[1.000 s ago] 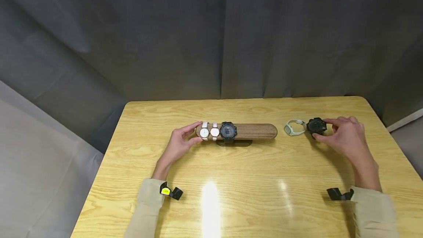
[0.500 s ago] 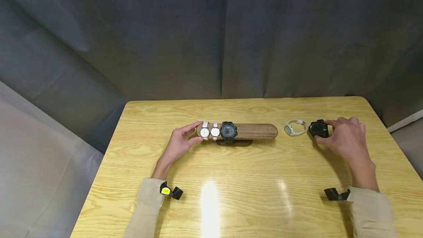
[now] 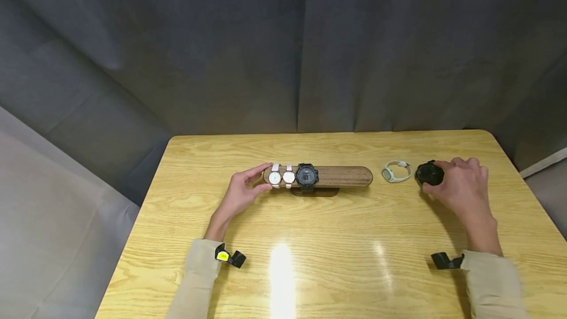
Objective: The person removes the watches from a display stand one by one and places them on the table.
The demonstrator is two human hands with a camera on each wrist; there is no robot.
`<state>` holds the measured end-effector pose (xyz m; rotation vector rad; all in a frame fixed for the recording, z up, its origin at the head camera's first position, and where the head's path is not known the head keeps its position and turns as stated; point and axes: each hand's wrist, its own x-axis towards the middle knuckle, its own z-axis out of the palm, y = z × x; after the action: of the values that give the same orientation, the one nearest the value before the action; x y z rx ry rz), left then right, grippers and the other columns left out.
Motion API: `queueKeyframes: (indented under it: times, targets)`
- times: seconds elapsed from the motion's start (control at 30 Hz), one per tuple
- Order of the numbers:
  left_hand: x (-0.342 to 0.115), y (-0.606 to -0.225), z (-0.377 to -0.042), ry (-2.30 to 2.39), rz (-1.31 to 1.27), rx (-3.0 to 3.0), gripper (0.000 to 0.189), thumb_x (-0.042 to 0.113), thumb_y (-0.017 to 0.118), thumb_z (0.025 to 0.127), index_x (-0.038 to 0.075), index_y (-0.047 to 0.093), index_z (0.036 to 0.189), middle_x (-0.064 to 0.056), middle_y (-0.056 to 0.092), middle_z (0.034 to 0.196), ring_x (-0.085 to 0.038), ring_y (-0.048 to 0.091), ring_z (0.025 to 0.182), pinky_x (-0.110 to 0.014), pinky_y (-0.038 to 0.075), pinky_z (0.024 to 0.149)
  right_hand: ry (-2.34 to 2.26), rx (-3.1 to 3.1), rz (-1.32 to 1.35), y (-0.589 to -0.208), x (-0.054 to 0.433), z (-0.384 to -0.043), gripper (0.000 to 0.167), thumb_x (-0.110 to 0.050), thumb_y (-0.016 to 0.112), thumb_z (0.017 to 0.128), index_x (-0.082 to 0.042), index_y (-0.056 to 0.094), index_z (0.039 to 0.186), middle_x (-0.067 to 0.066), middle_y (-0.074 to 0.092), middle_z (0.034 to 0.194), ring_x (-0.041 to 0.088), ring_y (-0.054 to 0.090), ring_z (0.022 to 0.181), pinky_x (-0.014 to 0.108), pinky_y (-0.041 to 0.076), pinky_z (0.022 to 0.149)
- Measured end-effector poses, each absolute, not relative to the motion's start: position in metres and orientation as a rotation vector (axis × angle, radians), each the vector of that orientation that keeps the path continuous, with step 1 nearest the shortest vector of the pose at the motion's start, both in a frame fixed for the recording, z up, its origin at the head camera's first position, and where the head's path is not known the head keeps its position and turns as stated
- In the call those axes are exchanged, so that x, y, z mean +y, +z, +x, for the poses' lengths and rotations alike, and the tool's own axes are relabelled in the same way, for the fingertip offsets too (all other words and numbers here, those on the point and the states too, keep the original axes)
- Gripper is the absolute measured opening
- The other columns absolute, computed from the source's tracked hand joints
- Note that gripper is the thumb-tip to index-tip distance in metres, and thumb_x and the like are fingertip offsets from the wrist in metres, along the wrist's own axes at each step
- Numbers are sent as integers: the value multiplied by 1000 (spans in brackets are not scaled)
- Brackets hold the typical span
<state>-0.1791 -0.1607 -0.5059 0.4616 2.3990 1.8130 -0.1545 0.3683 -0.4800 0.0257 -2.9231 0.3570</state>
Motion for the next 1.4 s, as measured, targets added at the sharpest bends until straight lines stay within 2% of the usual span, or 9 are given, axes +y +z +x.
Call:
queueKeyframes:
  times: [0.5, 0.73, 0.87, 0.93, 1.03, 1.17, 1.3, 1.37, 1.4]
  targets:
    - [-160, -506, -179, 1817, 463, 2393, 55, 9, 79, 91, 19, 65, 143, -6, 56, 153, -28, 52, 142, -38, 44, 116, 330, -2929, 20, -486, 370, -153, 62, -21, 89, 73, 13, 66, 120, 34, 61, 99, 51, 41, 90, 62, 29, 74]
    - [-159, -505, -180, 1814, 461, 2395, 55, 9, 79, 91, 18, 65, 143, -7, 57, 152, -28, 52, 142, -39, 44, 116, 420, -2960, 46, -487, 376, -153, 64, -21, 87, 79, 14, 61, 125, 40, 60, 106, 54, 43, 96, 67, 30, 81]
    - [-159, -504, -179, 1817, 425, 2383, 55, 6, 78, 91, 15, 64, 144, -9, 56, 153, -30, 51, 142, -42, 43, 117, 540, -2900, 92, -487, 377, -153, 63, -18, 89, 79, 13, 61, 126, 34, 60, 97, 51, 45, 94, 69, 30, 84]
    - [-159, -504, -179, 1816, 426, 2385, 55, 6, 79, 91, 16, 64, 144, -8, 56, 153, -30, 52, 142, -41, 44, 116, 598, -2844, 151, -486, 374, -154, 60, -15, 89, 79, 11, 63, 126, 24, 59, 87, 42, 46, 87, 61, 33, 81]
    - [-160, -505, -179, 1814, 435, 2390, 55, 8, 79, 91, 18, 65, 143, -7, 56, 153, -30, 52, 141, -40, 45, 115, 715, -2731, 263, -485, 366, -156, 48, -8, 90, 78, 6, 70, 120, 11, 60, 81, 26, 50, 78, 36, 42, 80]
    - [-161, -506, -180, 1829, 460, 2380, 55, 10, 80, 91, 19, 65, 143, -6, 57, 152, -30, 52, 141, -42, 45, 115, 959, -2633, 333, -485, 352, -158, 39, -3, 91, 78, -1, 77, 115, 9, 70, 90, 8, 57, 76, 9, 44, 67]
    - [-161, -506, -179, 1824, 467, 2383, 55, 10, 80, 91, 19, 65, 143, -6, 57, 152, -31, 52, 141, -43, 45, 115, 1236, -2623, 265, -487, 340, -157, 41, -9, 90, 82, -7, 78, 121, 3, 78, 109, -3, 64, 93, 7, 48, 76]
    - [-160, -506, -179, 1816, 464, 2391, 55, 11, 80, 91, 21, 65, 143, -5, 57, 152, -30, 52, 141, -41, 45, 116, 1330, -2629, 240, -486, 334, -156, 42, -14, 90, 84, -10, 77, 124, -1, 78, 117, -3, 64, 94, 7, 45, 70]
    - [-160, -506, -179, 1816, 463, 2394, 55, 12, 80, 91, 21, 65, 143, -5, 57, 152, -30, 52, 141, -41, 44, 116, 1376, -2631, 234, -486, 331, -156, 42, -16, 89, 85, -11, 77, 125, -2, 77, 120, -3, 64, 98, 8, 46, 71]
